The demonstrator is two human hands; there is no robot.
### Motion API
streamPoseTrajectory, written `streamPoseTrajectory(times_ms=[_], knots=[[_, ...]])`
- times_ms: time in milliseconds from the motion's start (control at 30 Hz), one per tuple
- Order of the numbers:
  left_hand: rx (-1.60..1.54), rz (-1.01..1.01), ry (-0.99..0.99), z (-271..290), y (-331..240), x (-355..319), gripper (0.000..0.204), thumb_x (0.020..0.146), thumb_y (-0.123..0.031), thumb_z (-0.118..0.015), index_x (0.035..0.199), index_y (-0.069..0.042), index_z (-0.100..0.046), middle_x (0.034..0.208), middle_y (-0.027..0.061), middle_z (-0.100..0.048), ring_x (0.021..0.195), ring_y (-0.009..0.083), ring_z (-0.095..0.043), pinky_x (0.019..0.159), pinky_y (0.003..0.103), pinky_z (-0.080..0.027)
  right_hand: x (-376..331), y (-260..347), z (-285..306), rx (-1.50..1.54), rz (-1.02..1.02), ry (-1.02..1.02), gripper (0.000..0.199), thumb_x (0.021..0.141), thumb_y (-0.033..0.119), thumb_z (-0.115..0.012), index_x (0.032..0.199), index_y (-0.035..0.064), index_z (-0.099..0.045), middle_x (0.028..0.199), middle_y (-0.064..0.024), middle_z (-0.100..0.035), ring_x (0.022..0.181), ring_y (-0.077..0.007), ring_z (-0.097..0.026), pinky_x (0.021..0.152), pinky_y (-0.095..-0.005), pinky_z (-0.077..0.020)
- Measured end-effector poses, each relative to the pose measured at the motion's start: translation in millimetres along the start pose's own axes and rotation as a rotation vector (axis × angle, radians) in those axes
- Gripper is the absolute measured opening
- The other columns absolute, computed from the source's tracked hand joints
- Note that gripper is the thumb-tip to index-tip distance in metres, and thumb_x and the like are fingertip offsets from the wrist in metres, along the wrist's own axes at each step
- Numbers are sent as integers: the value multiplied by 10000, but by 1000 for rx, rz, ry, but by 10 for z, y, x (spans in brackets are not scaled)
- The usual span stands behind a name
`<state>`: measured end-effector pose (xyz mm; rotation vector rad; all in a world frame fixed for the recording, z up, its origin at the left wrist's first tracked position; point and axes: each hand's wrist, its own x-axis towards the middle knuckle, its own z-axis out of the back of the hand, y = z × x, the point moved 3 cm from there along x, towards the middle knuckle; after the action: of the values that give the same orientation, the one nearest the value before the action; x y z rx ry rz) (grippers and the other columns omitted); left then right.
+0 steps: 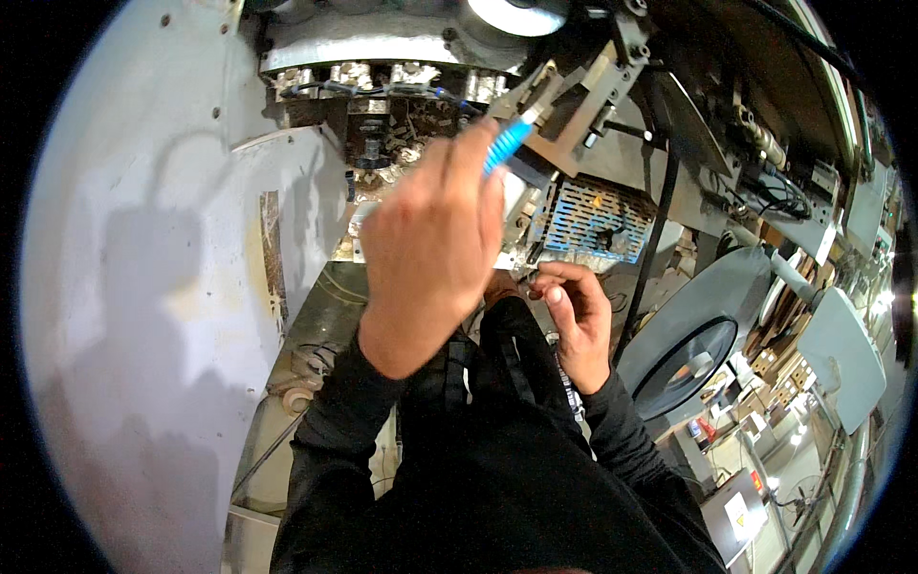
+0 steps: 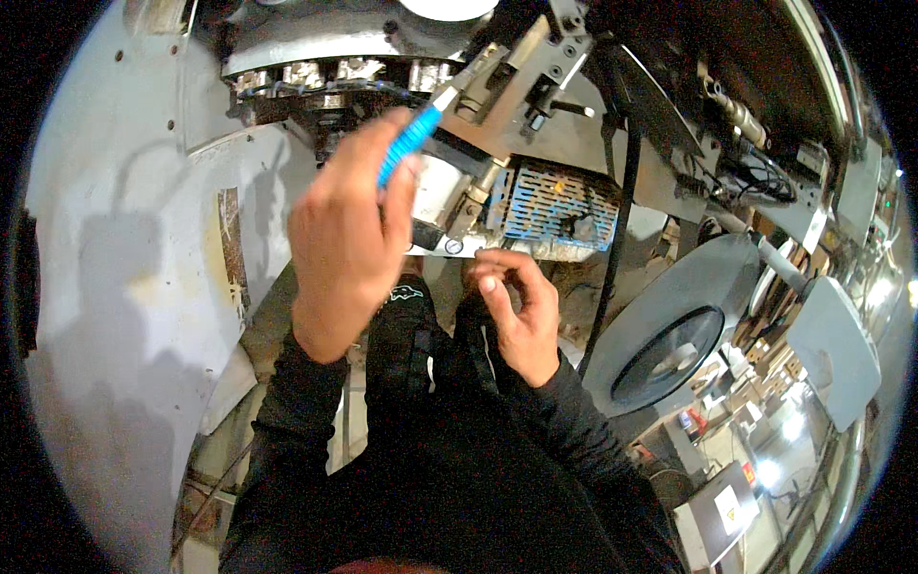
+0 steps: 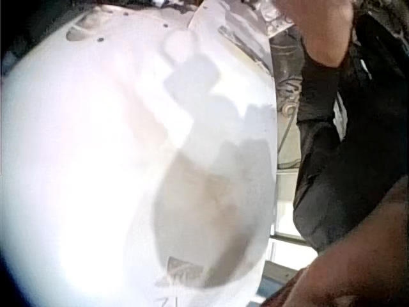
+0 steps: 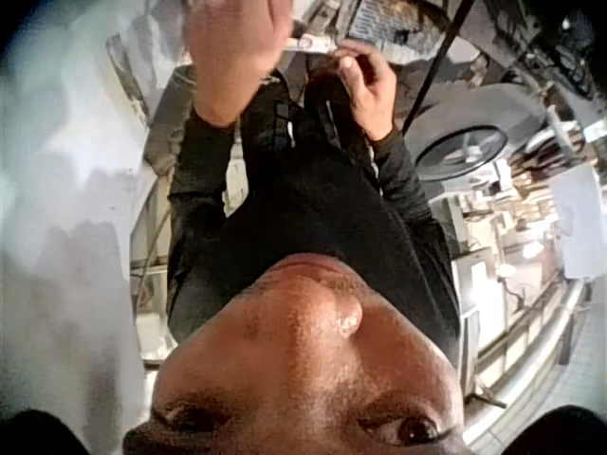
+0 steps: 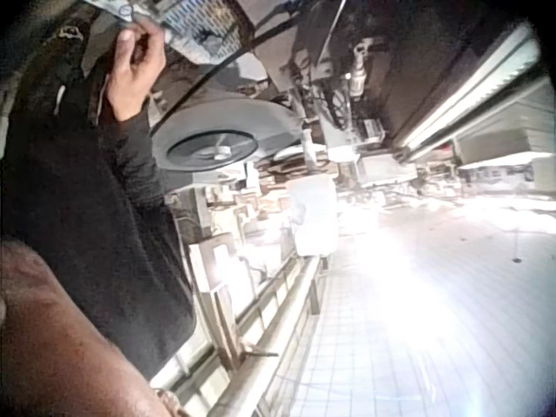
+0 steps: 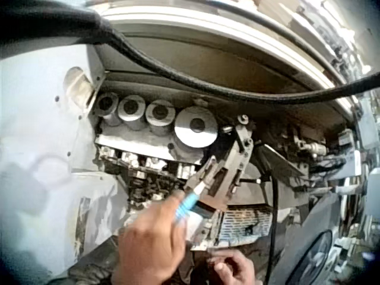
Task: The person uses pliers and a screwdriver to manipulate and adjust components inside an industrial machine, handling small parts and cables.
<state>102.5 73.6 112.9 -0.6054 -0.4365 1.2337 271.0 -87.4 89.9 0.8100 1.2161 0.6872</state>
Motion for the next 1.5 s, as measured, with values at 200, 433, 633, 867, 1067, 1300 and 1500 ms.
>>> streamPoseTrajectory(times_ms=[200, 433, 633, 867, 1067, 1300, 1500], knots=[[67, -183, -16, -290, -127, 659, 155, 939, -76, -621, 1018, 57, -608, 838, 233, -702, 702, 351, -731, 597, 418, -595, 5, -296, 146, 3, -75, -37, 194, 1020, 102, -667, 1178, -9, -680, 1003, -49, -731, 937, -110, -644, 893, -276, -513], [107, -224, 84, -519, -201, 1032, 152, 905, -47, -607, 1019, 52, -589, 905, 260, -683, 844, 417, -723, 688, 469, -593, -12, -290, 288, 16, -109, -46, 200, 1020, 103, -665, 1188, -5, -679, 998, -42, -731, 919, -100, -639, 868, -270, -515], [338, -53, 54, -402, -445, 797, 108, 936, -22, -585, 1039, 10, -587, 943, 181, -662, 896, 348, -727, 698, 426, -612, 105, -271, 380, 55, -131, -65, 203, 1030, 127, -659, 1195, 11, -681, 987, -30, -730, 896, -86, -637, 822, -266, -516], [257, -95, 116, -456, -396, 1013, 152, 1007, -145, -603, 1104, -28, -593, 1023, 208, -659, 921, 418, -678, 753, 521, -556, 255, -120, 412, 1, -79, -59, 227, 1020, 153, -682, 1190, 2, -686, 974, -62, -751, 882, -105, -676, 799, -278, -546], [205, -24, 58, -407, -362, 846, 183, 997, -113, -631, 1136, -5, -579, 1048, 229, -627, 950, 436, -639, 765, 506, -525, 435, 17, 435, -56, -35, -76, 217, 1006, 149, -687, 1160, -4, -699, 989, -115, -762, 905, -153, -713, 833, -313, -554], [125, 13, 182, -365, -444, 916, 163, 1030, -143, -593, 1151, -34, -589, 1046, 183, -638, 942, 435, -627, 759, 515, -498, 609, 164, 421, -75, 23, -128, 169, 972, 116, -709, 1102, 7, -710, 933, -133, -724, 818, -251, -697, 775, -349, -542], [318, 67, 105, -491, -470, 966, 190, 1017, -139, -609, 1153, -10, -576, 1000, 197, -616, 928, 413, -649, 757, 502, -525, 739, 411, 371, -64, 140, -127, 152, 980, 116, -711, 1085, 6, -719, 898, -124, -710, 783, -227, -667, 735, -348, -525]])
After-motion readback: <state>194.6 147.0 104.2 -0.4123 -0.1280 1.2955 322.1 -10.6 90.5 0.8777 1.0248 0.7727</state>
